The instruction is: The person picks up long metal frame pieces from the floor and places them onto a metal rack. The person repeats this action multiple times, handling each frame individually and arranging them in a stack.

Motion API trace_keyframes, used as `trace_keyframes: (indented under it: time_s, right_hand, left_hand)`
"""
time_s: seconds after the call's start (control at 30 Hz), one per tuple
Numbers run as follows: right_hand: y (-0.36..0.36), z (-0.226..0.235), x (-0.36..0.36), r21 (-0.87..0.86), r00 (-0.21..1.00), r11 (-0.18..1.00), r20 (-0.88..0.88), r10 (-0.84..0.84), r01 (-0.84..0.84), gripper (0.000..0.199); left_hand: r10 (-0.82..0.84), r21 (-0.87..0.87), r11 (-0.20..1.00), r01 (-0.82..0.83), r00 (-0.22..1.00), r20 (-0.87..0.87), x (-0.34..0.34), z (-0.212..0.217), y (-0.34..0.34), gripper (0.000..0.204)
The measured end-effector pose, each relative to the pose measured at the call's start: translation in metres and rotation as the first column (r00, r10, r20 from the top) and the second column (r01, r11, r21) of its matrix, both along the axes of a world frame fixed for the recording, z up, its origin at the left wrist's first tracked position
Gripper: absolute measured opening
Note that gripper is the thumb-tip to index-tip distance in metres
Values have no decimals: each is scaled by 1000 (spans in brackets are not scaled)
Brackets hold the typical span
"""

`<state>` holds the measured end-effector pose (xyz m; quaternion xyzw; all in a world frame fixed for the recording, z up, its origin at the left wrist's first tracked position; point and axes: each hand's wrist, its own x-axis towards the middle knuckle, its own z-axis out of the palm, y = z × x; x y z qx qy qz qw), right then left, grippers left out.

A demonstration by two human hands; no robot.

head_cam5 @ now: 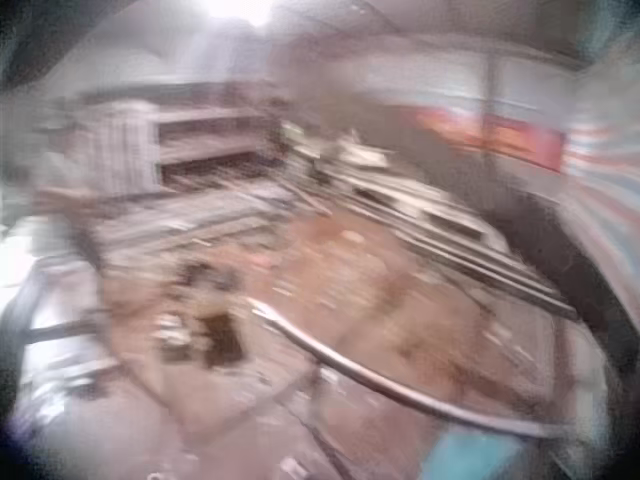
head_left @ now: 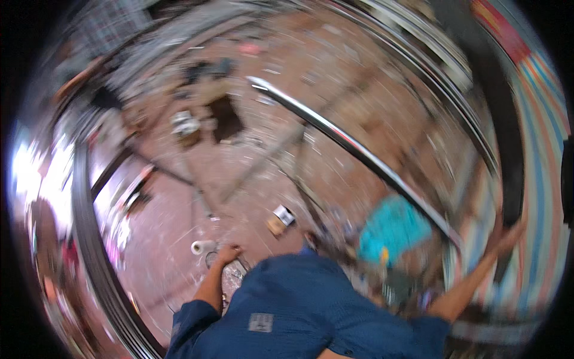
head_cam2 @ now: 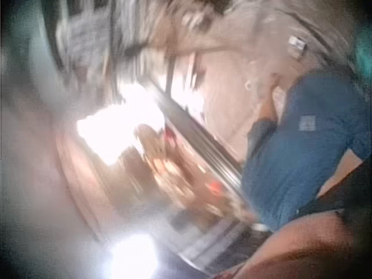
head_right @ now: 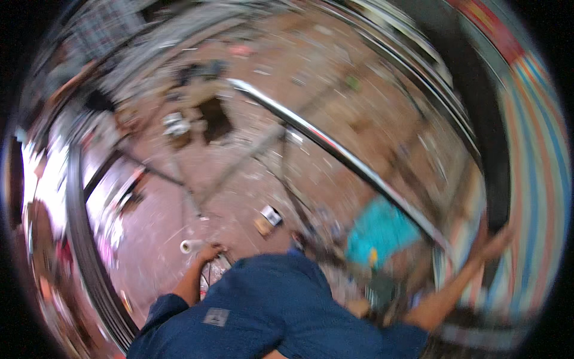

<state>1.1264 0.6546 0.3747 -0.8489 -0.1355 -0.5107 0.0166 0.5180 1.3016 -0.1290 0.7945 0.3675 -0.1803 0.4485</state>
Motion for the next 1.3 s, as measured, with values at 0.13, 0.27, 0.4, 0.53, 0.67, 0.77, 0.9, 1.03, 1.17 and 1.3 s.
trace_keyframes:
  time_s: [0.13, 0.27, 0.4, 0.53, 0.67, 0.77, 0.9, 1.03, 1.17, 1.3]
  right_hand:
    - [5, 96, -142, 387, 973, 922, 204, -106, 19, 68]
    - [-33, 112, -242, 489, 903, 854, 426, -59, -175, 74]
    - [-71, 115, -336, 481, 826, 789, 561, 58, -383, 68]
    - [-51, 91, -409, 659, 840, 700, 519, -157, -276, 38]
    - [-70, 56, -463, 760, 850, 600, 469, -240, -249, 31]
    - [-87, 21, -491, 816, 847, 524, 444, -293, -246, 28]
    - [-124, -19, -529, 872, 832, 394, 434, -345, -291, 39]
    - [-153, -53, -565, 885, 831, 363, 422, -363, -291, 54]
    - [-208, -85, -595, 885, 789, 314, 453, -416, -343, 57]
    - [-288, -118, -612, 904, 755, 257, 426, -498, -340, 59]
  left_hand:
    - [306, -387, 881, -274, 952, 24, 71, 42, 17, 41]
    - [341, -413, 834, -366, 930, -137, 69, 51, 19, 35]
    - [144, -374, 892, -256, 943, -301, 18, 17, 40, 42]
    - [21, -370, 912, -178, 920, -391, -3, 26, 43, 47]
    - [-37, -323, 941, -101, 919, -393, 23, 46, 54, 54]
    - [-49, -307, 950, -59, 941, -334, 56, 49, 63, 56]
    - [-24, -298, 954, -40, 978, -207, 103, 59, 52, 56]
    - [-91, -270, 962, 45, 983, -158, 142, 72, 17, 55]
    - [-101, -239, 969, 66, 985, -139, 147, 83, -46, 49]
    - [-122, -233, 970, 74, 973, -198, 132, 78, -112, 53]
